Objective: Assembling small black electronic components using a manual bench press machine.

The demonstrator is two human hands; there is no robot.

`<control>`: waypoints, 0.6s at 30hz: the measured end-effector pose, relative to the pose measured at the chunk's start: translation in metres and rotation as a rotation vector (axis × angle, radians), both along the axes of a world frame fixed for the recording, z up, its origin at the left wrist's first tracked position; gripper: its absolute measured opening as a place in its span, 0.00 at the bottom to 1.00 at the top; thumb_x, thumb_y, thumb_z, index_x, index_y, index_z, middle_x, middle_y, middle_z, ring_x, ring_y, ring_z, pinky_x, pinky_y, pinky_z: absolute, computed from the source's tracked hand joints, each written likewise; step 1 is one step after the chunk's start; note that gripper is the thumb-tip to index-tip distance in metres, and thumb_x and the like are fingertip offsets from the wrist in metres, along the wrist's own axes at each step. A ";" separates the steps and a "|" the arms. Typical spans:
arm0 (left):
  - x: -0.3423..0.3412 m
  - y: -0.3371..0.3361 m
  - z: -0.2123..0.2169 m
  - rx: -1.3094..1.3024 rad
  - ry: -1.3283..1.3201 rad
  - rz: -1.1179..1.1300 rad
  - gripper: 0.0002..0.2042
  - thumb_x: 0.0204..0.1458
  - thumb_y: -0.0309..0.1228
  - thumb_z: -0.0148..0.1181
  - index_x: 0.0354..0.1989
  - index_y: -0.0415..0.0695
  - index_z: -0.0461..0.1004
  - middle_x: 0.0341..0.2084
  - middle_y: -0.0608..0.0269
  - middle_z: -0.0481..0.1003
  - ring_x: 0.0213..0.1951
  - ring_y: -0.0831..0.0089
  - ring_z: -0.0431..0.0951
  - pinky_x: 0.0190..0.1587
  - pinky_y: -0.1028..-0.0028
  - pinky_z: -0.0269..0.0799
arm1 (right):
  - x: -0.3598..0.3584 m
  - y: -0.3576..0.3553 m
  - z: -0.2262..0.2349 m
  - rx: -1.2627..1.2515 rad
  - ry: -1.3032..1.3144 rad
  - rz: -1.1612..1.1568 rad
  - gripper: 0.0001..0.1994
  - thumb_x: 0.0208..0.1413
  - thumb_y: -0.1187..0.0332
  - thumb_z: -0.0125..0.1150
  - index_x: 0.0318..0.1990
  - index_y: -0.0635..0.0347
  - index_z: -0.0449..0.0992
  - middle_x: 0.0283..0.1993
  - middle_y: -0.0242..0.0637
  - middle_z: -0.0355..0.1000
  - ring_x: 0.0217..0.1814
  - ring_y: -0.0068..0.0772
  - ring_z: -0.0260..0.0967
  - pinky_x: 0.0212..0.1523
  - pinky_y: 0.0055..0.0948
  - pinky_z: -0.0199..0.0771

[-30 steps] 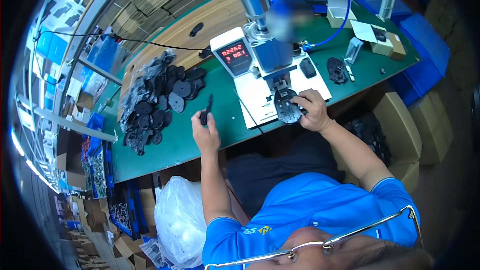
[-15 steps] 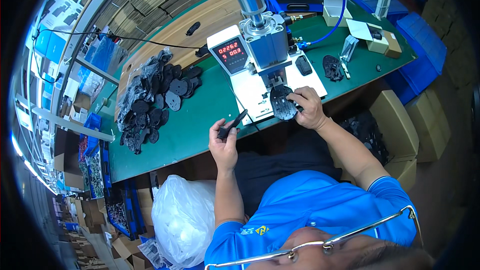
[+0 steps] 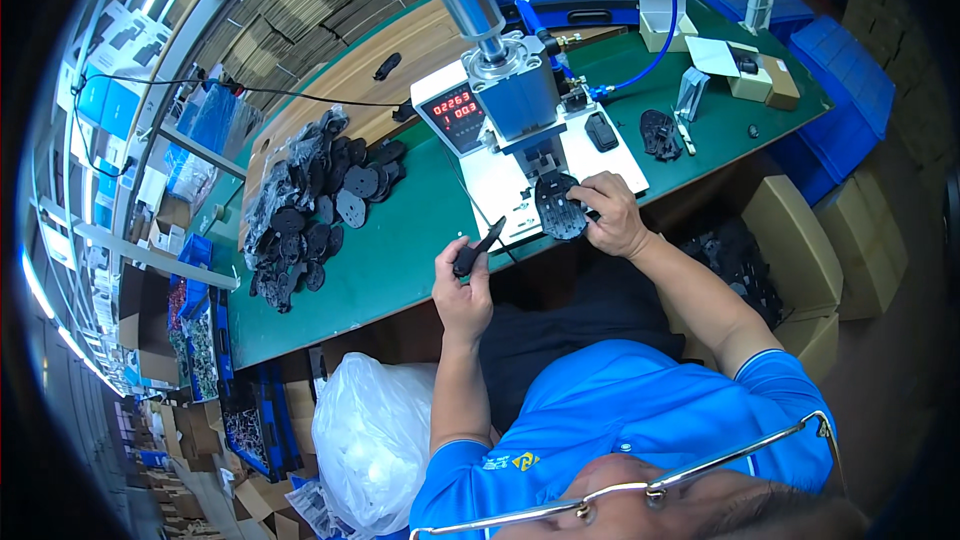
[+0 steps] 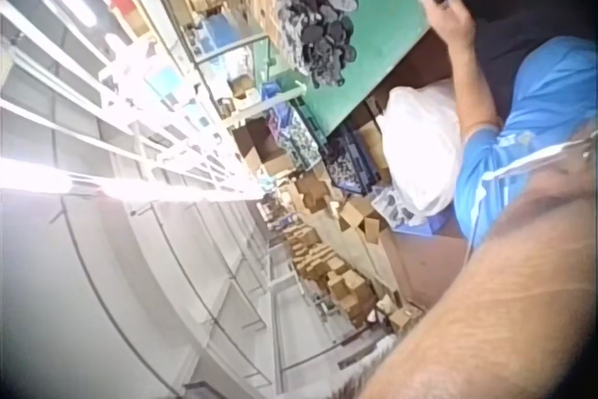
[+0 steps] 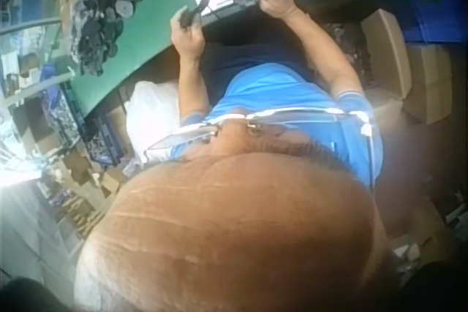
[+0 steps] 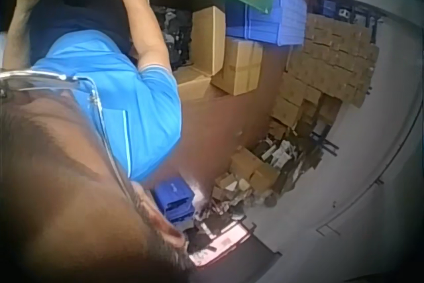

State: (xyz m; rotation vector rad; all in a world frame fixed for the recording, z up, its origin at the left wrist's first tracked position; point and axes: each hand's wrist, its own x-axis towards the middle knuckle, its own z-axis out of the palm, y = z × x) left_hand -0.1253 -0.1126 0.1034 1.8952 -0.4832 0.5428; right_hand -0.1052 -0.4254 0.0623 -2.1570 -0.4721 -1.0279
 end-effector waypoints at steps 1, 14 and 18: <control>0.005 -0.004 0.004 0.120 -0.133 0.017 0.18 0.71 0.20 0.70 0.67 0.36 0.75 0.53 0.53 0.86 0.50 0.68 0.88 0.56 0.67 0.84 | -0.001 0.000 0.001 -0.003 0.015 0.002 0.18 0.46 0.75 0.72 0.48 0.59 0.88 0.47 0.43 0.80 0.48 0.52 0.78 0.53 0.46 0.78; 0.023 -0.067 0.015 0.474 -0.371 -0.129 0.34 0.47 0.10 0.62 0.68 0.35 0.74 0.54 0.41 0.83 0.54 0.41 0.85 0.59 0.50 0.84 | -0.024 -0.012 0.020 0.263 0.078 0.000 0.14 0.56 0.76 0.73 0.50 0.59 0.87 0.47 0.45 0.81 0.51 0.53 0.82 0.53 0.43 0.82; 0.022 -0.083 0.009 0.579 -0.440 -0.188 0.27 0.54 0.13 0.64 0.66 0.33 0.76 0.61 0.42 0.83 0.62 0.42 0.84 0.67 0.52 0.83 | -0.069 -0.049 0.003 0.298 0.118 -0.151 0.15 0.57 0.77 0.75 0.52 0.60 0.86 0.49 0.46 0.81 0.53 0.49 0.84 0.57 0.39 0.83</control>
